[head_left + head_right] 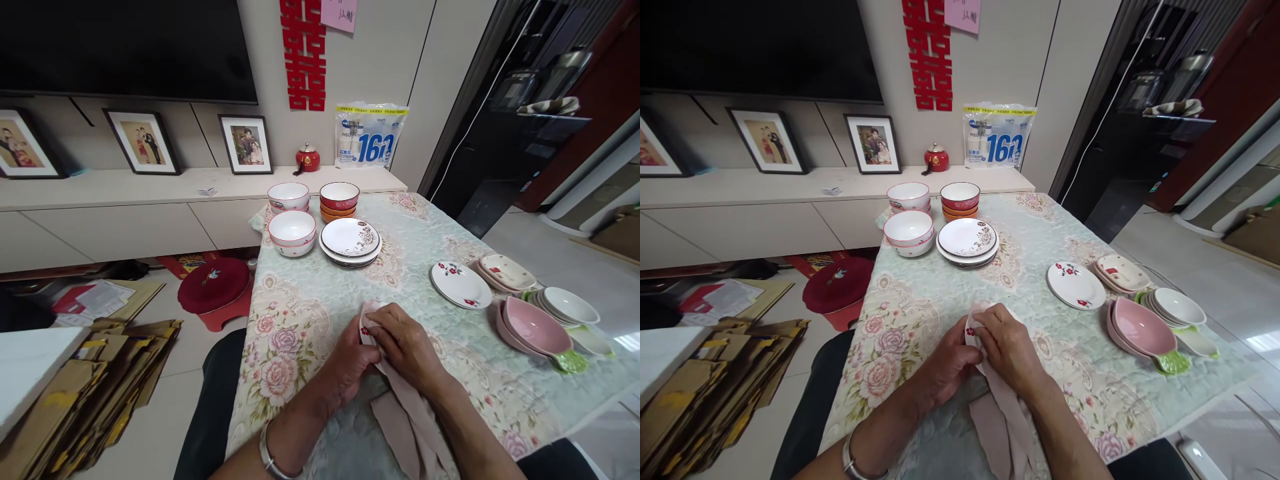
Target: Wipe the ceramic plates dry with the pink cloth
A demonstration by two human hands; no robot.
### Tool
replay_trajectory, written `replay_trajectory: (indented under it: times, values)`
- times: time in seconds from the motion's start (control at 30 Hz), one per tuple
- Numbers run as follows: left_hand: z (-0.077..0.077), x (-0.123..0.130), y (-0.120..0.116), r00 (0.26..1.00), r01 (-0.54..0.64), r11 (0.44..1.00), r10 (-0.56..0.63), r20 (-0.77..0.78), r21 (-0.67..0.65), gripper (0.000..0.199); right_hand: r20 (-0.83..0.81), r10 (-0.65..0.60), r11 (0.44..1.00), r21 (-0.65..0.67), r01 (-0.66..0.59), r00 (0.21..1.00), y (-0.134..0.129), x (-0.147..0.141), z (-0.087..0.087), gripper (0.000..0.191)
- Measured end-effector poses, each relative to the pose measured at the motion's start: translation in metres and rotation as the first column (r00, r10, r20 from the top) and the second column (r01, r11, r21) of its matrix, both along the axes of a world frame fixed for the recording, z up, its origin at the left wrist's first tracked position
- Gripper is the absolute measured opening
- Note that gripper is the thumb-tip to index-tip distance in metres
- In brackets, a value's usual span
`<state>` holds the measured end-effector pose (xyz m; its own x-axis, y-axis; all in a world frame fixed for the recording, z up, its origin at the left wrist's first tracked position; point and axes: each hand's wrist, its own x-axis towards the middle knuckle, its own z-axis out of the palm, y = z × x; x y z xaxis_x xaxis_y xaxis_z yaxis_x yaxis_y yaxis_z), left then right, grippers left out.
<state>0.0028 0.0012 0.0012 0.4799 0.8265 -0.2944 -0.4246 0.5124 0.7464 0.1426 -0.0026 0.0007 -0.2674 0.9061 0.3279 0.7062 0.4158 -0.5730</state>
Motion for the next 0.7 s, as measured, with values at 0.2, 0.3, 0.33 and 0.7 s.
replay_trajectory:
  times: [0.2, 0.3, 0.33, 0.7]
  values:
    - [-0.001, -0.002, 0.000, 1.000, 0.028, 0.999, -0.028, 0.006, 0.029, 0.052, -0.028, 0.025, 1.000, 0.003, -0.025, 0.999, 0.002, 0.002, -0.003, 0.027]
    - [-0.003, -0.003, 0.002, 0.998, 0.058, 0.998, -0.058, -0.009, 0.003, 0.060, 0.108, -0.215, 0.977, 0.038, 0.212, 0.971, 0.006, 0.012, -0.007, 0.029]
    - [-0.003, -0.003, 0.003, 0.998, 0.066, 0.998, -0.066, -0.012, -0.007, 0.063, 0.165, -0.288, 0.958, 0.041, 0.285, 0.943, 0.006, 0.015, -0.007, 0.029]
    - [0.007, 0.000, 0.002, 0.993, -0.096, 0.994, 0.099, 0.061, -0.058, 0.071, 0.455, -0.471, 0.859, 0.043, 0.509, 0.756, 0.009, 0.014, -0.008, 0.024]
